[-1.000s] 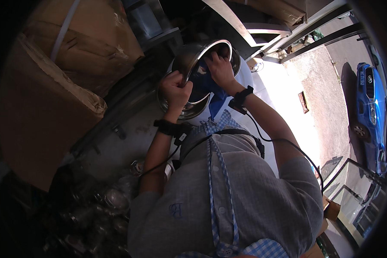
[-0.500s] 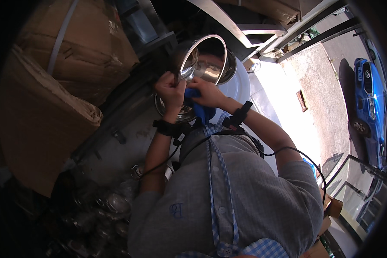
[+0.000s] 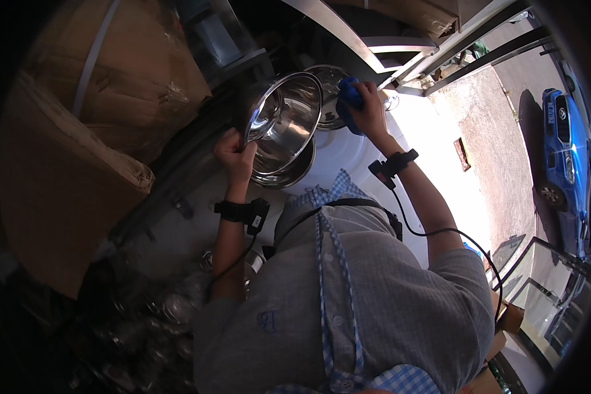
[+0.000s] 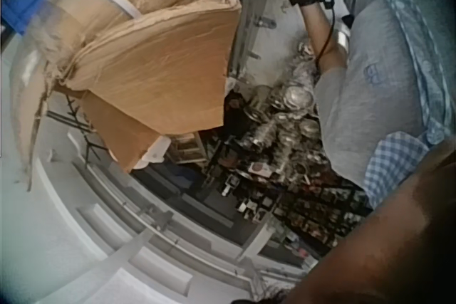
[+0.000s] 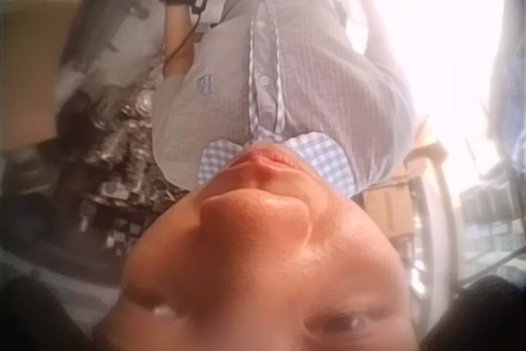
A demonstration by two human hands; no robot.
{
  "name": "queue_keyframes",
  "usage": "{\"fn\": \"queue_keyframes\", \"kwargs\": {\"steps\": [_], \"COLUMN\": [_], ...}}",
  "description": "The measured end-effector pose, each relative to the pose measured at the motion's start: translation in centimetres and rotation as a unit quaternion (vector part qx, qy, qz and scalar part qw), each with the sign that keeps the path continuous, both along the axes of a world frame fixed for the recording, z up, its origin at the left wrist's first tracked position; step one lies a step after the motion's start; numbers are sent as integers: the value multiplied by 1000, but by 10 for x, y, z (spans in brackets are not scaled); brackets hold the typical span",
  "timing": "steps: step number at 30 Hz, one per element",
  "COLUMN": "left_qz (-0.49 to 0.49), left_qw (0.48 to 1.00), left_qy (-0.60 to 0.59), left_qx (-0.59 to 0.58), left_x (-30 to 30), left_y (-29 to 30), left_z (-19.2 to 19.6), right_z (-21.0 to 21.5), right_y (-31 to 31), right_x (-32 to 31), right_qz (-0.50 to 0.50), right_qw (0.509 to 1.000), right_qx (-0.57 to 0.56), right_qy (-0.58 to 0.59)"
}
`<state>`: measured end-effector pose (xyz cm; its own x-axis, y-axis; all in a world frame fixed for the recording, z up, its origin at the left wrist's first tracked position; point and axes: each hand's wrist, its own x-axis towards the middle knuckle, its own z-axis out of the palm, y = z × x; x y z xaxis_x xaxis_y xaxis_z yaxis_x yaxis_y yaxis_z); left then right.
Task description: The person wipes the inside and outside of several stainless steel pots using a blue cloth. They handle the pots one by one, rotating them to clean all surfaces, and place them on a white surface.
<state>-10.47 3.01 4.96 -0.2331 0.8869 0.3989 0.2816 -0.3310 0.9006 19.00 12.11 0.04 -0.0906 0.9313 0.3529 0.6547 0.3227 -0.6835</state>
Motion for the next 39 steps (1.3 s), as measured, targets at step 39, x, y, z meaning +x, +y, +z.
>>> {"fn": "queue_keyframes", "kwargs": {"steps": [39], "left_qz": [-136], "left_qw": [969], "left_qy": [-176], "left_qx": [-105], "left_x": [86], "left_y": [48], "left_z": [-7], "right_z": [62], "right_y": [-40], "right_x": [-43], "right_qz": [-12], "right_qw": [992], "right_qx": [127], "right_qy": [10]}}
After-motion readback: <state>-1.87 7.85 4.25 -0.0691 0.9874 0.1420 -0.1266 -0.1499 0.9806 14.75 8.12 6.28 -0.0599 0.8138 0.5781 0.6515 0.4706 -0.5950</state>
